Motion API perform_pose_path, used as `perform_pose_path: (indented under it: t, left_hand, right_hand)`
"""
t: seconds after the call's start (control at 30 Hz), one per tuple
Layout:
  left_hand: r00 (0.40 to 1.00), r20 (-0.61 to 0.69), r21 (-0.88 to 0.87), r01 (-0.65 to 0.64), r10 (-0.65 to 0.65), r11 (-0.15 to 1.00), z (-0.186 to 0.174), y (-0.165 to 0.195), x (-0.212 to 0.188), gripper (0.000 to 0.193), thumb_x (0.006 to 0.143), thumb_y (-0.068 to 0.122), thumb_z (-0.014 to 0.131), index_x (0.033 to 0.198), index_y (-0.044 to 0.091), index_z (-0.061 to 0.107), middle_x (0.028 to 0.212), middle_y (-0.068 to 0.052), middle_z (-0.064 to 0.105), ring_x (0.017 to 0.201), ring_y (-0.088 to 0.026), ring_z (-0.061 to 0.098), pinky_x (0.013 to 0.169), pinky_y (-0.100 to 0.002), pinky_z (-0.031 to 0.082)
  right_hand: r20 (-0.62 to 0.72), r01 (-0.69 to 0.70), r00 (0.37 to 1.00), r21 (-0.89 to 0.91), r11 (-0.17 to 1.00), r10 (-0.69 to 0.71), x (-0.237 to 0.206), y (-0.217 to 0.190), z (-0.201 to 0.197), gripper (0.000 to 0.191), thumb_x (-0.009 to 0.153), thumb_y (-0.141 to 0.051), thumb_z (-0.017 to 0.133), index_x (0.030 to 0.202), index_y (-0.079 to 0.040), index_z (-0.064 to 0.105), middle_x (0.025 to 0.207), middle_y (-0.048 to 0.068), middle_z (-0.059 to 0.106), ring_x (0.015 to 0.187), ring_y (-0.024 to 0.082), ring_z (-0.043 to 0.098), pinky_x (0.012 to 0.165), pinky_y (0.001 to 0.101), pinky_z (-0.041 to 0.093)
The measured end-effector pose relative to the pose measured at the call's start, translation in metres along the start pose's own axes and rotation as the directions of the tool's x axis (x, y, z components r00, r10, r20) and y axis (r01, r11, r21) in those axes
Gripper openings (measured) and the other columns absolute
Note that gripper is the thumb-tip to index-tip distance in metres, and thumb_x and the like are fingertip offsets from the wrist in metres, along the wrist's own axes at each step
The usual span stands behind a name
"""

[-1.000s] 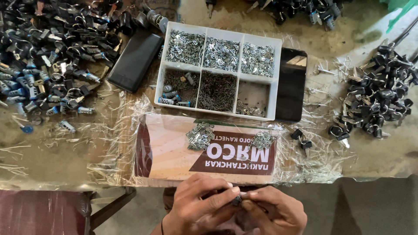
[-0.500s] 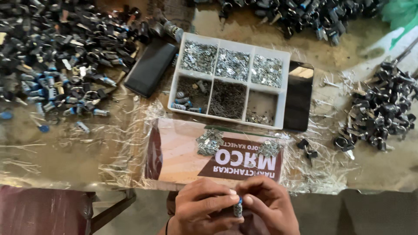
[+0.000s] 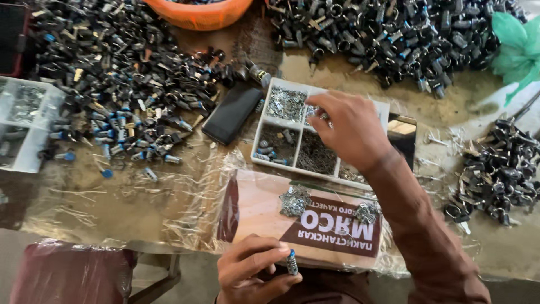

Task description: The person sits at a workbench covered with piles of small metal components and repeatedly picks a cylindrical metal part and a small metal insert from a compartment tray, fits the insert onto the part by hand, and sets the assembled piece aside. The person works through the parts one at a time throughout the episode.

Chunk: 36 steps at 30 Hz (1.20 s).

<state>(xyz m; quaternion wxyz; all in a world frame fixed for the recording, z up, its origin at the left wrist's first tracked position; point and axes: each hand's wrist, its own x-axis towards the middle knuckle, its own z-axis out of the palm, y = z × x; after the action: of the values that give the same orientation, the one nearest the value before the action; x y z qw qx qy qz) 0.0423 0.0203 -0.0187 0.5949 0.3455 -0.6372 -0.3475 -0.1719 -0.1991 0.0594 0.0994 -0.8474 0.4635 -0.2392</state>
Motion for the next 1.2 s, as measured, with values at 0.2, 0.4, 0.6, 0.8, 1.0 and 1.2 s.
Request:
perform_pose_path:
  t: [0.2,0.4,0.6,0.8,1.0,1.2]
  left_hand:
    - [1.0,0.009,0.009,-0.018,0.018,1.0,-0.014,-0.004,-0.007,0.048,0.075,0.007,0.099,0.117,0.004,0.075,0.111,-0.013,0.075,0.073,-0.007,0.066,0.057,-0.019,0.053]
    - [0.999,-0.035,0.009,0.035,-0.035,0.999,-0.02,-0.006,-0.007,0.05,0.075,0.007,0.098,0.119,0.004,0.075,0.11,-0.013,0.075,0.075,-0.008,0.069,0.06,-0.02,0.056]
    - [0.998,0.062,-0.003,-0.017,0.018,1.0,-0.024,-0.009,0.001,0.049,0.075,0.007,0.097,0.118,0.004,0.074,0.109,-0.014,0.074,0.074,-0.008,0.069,0.059,-0.019,0.056]
    - [0.998,-0.062,0.062,-0.001,0.005,0.998,-0.023,-0.001,-0.011,0.049,0.07,0.007,0.097,0.113,0.005,0.075,0.107,-0.011,0.074,0.073,-0.007,0.067,0.059,-0.018,0.054]
    - [0.985,-0.116,0.035,0.132,-0.127,0.991,-0.022,0.0,-0.011,0.048,0.067,0.007,0.097,0.111,0.005,0.077,0.101,-0.009,0.074,0.067,-0.006,0.061,0.056,-0.018,0.05]
    - [0.986,-0.115,0.06,0.132,-0.124,0.989,-0.032,0.006,-0.007,0.046,0.072,0.007,0.096,0.113,0.005,0.076,0.107,-0.009,0.073,0.07,-0.007,0.062,0.06,-0.02,0.052]
  right_hand:
    - [0.223,0.033,0.975,-0.159,0.987,0.004,0.072,0.012,0.066,0.03,0.081,-0.026,0.078,0.103,-0.006,0.074,0.098,0.018,0.072,0.093,0.04,0.068,0.083,0.0505,0.053]
    - [0.254,0.091,0.966,-0.202,0.975,-0.038,0.074,0.022,0.094,0.022,0.079,-0.021,0.074,0.095,-0.007,0.072,0.093,0.021,0.068,0.091,0.042,0.066,0.079,0.0525,0.053]
    - [0.154,0.071,0.987,-0.229,0.971,-0.036,0.072,0.029,0.104,0.014,0.083,-0.012,0.068,0.096,-0.011,0.074,0.093,0.017,0.07,0.09,0.04,0.069,0.08,0.0517,0.055]
    - [0.126,0.016,0.992,-0.095,0.995,-0.004,0.076,0.041,0.075,0.019,0.079,-0.02,0.076,0.097,-0.018,0.081,0.087,0.013,0.075,0.082,0.034,0.071,0.078,0.0465,0.057]
    - [0.085,0.052,0.995,-0.1,0.994,-0.044,0.066,0.035,0.057,0.015,0.082,-0.023,0.082,0.097,-0.018,0.083,0.086,0.012,0.076,0.08,0.034,0.071,0.08,0.0472,0.055]
    - [-0.045,0.158,0.987,0.034,0.987,-0.156,0.05,-0.006,0.038,0.014,0.089,-0.017,0.079,0.101,-0.012,0.08,0.097,0.012,0.076,0.087,0.033,0.072,0.077,0.0435,0.055]
